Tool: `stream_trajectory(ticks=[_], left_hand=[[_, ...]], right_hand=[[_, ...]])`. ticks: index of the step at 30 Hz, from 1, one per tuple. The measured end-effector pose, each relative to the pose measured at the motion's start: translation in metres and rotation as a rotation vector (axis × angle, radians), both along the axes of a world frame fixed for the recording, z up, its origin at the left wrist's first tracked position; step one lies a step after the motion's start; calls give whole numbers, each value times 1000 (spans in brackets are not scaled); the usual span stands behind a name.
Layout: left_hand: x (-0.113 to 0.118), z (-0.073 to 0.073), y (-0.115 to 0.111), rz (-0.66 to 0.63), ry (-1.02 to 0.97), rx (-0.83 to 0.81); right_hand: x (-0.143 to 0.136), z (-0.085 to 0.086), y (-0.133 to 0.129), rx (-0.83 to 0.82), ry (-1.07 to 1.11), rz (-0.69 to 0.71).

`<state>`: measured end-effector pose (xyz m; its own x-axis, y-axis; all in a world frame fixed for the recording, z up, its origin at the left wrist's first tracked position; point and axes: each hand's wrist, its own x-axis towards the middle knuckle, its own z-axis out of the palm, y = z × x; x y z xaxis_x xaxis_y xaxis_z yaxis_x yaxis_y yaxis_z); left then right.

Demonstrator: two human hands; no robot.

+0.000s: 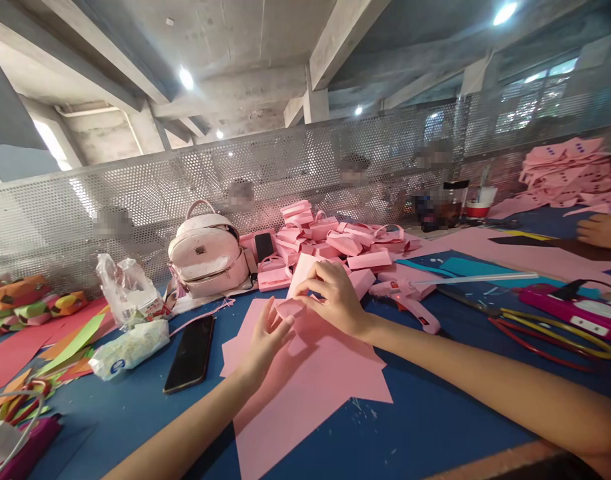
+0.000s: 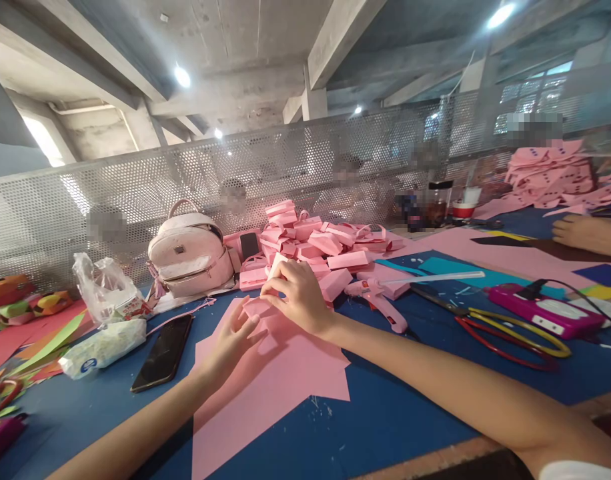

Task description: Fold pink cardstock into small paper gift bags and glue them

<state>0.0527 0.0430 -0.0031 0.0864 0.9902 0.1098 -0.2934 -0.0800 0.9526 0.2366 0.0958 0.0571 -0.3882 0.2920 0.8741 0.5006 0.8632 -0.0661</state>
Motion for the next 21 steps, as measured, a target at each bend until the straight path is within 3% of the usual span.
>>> stream_trajectory(ticks=[3,7,11,17,21], left_hand=[[0,-2,1,-92,-175,-88],[2,2,-1,-102,-243,-57],[1,6,0,-36,-256,12],[-10,3,13,69,-213,33],[-16,6,15,101,-175,47]], right_hand=[[-2,0,-4,-64,39,5],[-6,-2,-7,-173,119,68],[-8,-4,-8,-256,128,73],[-6,-4,-6,-110,-82,-71],[-7,-10,-3,-190,-107,39]])
